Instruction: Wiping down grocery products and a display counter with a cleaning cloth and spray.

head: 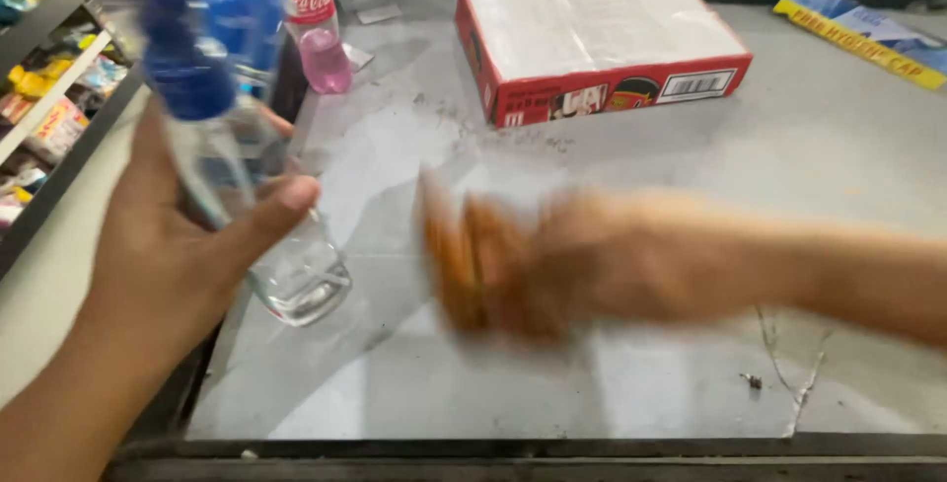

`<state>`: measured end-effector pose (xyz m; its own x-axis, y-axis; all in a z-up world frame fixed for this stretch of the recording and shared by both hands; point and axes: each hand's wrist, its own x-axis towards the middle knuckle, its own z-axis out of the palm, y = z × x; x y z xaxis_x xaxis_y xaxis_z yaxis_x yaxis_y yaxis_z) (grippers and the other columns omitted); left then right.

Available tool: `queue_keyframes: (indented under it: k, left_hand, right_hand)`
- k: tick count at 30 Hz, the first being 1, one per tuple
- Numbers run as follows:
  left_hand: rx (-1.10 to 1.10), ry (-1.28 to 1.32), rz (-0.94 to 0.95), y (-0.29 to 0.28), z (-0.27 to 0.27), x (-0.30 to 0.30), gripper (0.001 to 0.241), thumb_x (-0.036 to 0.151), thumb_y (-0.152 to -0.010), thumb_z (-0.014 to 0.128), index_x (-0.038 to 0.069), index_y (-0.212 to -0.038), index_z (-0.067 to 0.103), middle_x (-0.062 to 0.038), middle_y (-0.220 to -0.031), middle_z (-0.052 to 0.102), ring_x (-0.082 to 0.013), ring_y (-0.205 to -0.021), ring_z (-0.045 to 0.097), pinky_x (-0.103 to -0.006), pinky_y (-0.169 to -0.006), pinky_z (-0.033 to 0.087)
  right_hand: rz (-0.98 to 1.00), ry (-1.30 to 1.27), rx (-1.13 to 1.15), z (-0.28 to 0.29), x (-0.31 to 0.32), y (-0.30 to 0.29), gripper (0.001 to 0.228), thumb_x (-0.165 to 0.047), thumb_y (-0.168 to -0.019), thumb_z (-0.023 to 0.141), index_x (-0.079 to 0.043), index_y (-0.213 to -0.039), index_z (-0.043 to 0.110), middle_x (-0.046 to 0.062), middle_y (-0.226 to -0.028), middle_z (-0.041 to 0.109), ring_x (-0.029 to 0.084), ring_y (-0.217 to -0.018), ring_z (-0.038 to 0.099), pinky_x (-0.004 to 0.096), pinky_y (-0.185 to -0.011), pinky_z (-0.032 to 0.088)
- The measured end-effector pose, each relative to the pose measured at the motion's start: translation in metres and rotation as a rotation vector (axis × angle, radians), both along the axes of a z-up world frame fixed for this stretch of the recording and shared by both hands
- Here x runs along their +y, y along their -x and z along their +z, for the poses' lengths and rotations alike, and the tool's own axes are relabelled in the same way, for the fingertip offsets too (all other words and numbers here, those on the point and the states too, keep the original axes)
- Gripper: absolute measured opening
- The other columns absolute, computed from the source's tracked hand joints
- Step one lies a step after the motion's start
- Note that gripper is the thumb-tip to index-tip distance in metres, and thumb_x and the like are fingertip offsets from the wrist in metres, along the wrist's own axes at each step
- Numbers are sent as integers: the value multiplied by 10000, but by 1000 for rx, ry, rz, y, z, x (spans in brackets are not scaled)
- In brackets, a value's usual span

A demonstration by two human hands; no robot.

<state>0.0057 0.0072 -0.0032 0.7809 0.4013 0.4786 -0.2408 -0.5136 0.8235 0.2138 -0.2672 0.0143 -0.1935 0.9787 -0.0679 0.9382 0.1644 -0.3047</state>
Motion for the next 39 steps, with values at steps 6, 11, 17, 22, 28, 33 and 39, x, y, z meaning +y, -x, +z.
queue_keyframes:
  k: [6,11,17,22,28,33,39]
  left_hand:
    - [-87,245,16,8,-4,2,408,227,-923,743,80,-1248,544,-46,-1112,637,-131,-1008,678,-346,-930,634]
    - [98,216,79,18,-3,-9,384,212,-930,716,77,-1254,560,-73,-1079,677,-186,-992,732,-364,-901,604]
    - [294,38,135,13,-1,-20,377,227,-959,708,64,-1271,575,-166,-1070,688,-224,-1028,747,-424,-913,559]
    - [225,132,35,1,-8,-31,366,231,-959,691,69,-1263,567,-146,-1152,658,-213,-1046,724,-431,-915,559]
    - [93,267,9,0,-26,-48,351,236,-960,667,77,-1251,556,-118,-1262,617,-199,-1069,693,-439,-919,558]
    - [-22,405,35,11,-46,-63,336,242,-961,644,84,-1240,545,-91,-1372,576,-184,-1092,662,-447,-922,558]
    - [10,436,64,19,-37,-71,303,195,-971,629,81,-1239,547,-104,-1430,558,-225,-1078,670,-460,-922,552]
  right_hand:
    - [149,-108,152,-33,-59,26,368,-120,-987,606,-129,-1351,656,113,-1437,626,324,-1277,607,441,-1022,494]
    - [-153,-243,-16,-39,-10,-97,345,-120,-981,621,-96,-1322,668,137,-1372,652,330,-1217,644,436,-1005,526]
    - [-329,-310,-65,-29,-51,-97,161,-78,-906,641,-72,-1063,675,131,-1298,704,312,-1179,704,410,-936,571]
    - [17,-20,363,1,-110,5,330,-73,-885,688,-162,-1187,788,128,-1369,682,283,-1349,622,447,-1130,373]
    - [116,15,112,-30,-108,18,464,-300,-1006,548,-170,-1440,648,114,-1634,416,316,-1528,311,461,-1162,240]
    - [175,-5,-77,-62,-100,8,510,-312,-1060,500,-182,-1551,544,98,-1673,342,316,-1529,295,496,-1134,250]
    - [-283,-31,-262,-91,-108,-226,446,-226,-990,583,-129,-1426,574,130,-1429,528,323,-1299,509,482,-1053,424]
